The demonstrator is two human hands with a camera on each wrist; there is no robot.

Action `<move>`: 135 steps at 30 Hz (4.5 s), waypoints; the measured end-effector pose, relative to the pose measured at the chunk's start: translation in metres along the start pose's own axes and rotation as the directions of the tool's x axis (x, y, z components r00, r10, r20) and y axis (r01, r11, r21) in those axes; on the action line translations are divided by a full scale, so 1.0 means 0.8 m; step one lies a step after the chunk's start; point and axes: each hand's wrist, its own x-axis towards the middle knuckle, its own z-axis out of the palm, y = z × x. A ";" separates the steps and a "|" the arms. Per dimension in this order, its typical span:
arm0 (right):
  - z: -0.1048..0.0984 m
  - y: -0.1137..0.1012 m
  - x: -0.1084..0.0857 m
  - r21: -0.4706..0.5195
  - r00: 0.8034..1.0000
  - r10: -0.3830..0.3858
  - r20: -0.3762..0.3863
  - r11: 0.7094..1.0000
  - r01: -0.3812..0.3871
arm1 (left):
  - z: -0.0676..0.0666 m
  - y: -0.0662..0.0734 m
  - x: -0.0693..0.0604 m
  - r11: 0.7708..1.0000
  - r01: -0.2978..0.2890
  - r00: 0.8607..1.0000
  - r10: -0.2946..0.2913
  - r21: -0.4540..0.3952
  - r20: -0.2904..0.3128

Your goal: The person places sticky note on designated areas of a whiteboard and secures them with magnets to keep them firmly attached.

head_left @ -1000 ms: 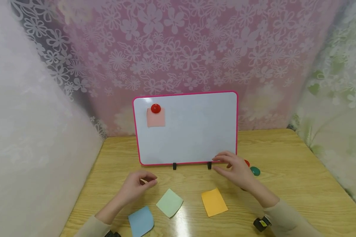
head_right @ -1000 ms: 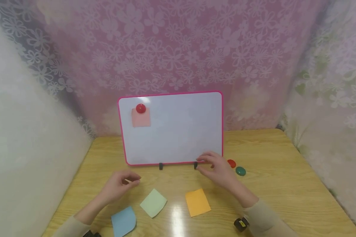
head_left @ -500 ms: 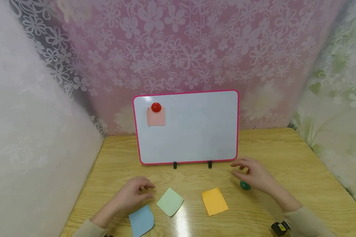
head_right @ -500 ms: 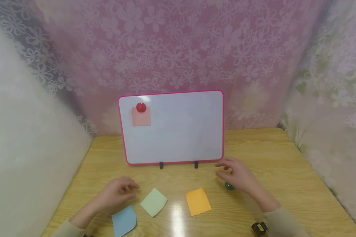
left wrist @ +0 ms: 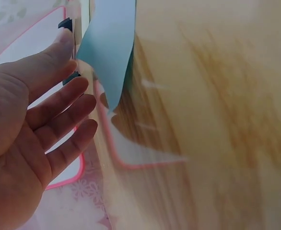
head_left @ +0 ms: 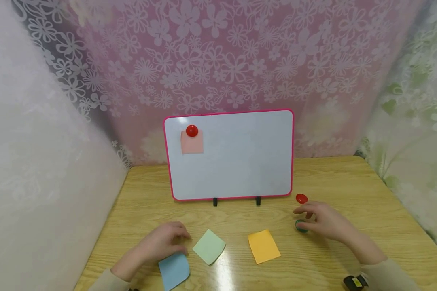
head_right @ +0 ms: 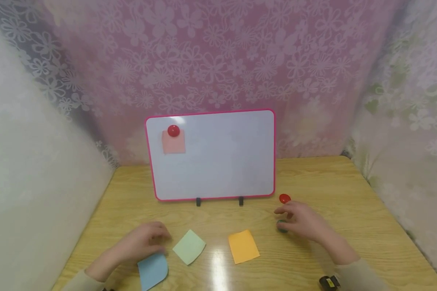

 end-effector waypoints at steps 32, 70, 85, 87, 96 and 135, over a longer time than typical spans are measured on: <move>0.004 0.007 -0.009 -0.156 0.996 0.042 0.085 0.987 -0.029 | -0.003 0.012 0.003 0.999 0.017 0.991 -0.022 0.037 0.129; 0.007 0.002 -0.009 -0.185 0.993 0.089 0.073 0.980 -0.074 | -0.003 0.005 0.000 0.999 0.047 0.989 -0.050 0.025 0.142; 0.006 -0.001 -0.003 -0.231 0.985 0.148 0.094 0.965 -0.123 | -0.003 -0.001 -0.001 0.999 -0.021 0.993 0.016 0.038 0.113; 0.006 -0.003 -0.002 -0.237 0.982 0.162 0.098 0.962 -0.135 | -0.003 0.000 -0.003 0.999 -0.022 0.994 0.017 0.040 0.110; 0.009 -0.006 0.000 -0.252 0.970 0.220 0.101 0.949 -0.189 | 0.000 -0.001 -0.007 0.997 0.071 0.990 -0.069 -0.013 0.121; 0.005 0.015 -0.005 -0.206 0.993 0.082 0.080 0.976 -0.064 | -0.013 -0.005 -0.021 0.967 0.151 0.986 -0.162 -0.203 -0.038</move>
